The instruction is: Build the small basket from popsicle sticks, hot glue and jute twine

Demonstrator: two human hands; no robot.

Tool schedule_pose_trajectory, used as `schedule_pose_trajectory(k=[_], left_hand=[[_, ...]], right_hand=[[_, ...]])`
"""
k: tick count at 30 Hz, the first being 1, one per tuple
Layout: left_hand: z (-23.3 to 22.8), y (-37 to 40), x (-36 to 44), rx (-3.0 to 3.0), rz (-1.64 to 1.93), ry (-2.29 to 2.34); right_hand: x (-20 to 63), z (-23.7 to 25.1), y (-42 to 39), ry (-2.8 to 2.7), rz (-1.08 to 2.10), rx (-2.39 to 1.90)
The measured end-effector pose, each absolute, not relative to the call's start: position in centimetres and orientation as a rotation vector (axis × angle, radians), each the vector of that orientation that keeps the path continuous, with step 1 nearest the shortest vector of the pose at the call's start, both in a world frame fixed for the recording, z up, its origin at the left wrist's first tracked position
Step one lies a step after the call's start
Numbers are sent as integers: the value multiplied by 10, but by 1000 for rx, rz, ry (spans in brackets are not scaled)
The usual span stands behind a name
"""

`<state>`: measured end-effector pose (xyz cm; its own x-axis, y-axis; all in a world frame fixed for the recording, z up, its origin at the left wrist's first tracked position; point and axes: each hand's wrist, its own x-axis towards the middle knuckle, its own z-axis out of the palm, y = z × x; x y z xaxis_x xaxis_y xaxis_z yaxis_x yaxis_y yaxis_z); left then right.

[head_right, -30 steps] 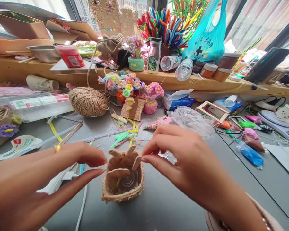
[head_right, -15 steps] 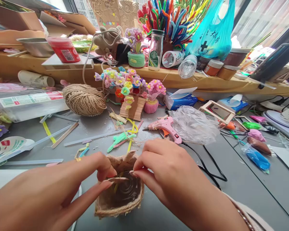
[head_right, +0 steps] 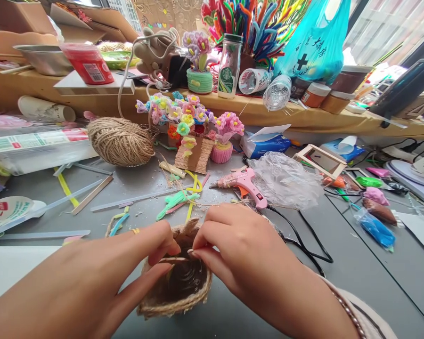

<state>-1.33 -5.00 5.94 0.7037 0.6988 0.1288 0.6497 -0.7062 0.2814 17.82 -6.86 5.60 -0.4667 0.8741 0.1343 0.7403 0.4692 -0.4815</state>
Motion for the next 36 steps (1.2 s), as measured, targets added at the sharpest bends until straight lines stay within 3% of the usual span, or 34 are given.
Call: schedule_pose_trajectory(k=[8, 27, 36], left_hand=[[67, -54, -9, 2670, 260, 1124], [35, -55, -16, 2547, 318, 1203], [56, -58, -10, 2542, 295, 1192]], right_hand=[[178, 58, -69, -2381, 486, -1360], [173, 62, -72, -2274, 540, -1328], [173, 59, -73, -2287, 557, -1443]])
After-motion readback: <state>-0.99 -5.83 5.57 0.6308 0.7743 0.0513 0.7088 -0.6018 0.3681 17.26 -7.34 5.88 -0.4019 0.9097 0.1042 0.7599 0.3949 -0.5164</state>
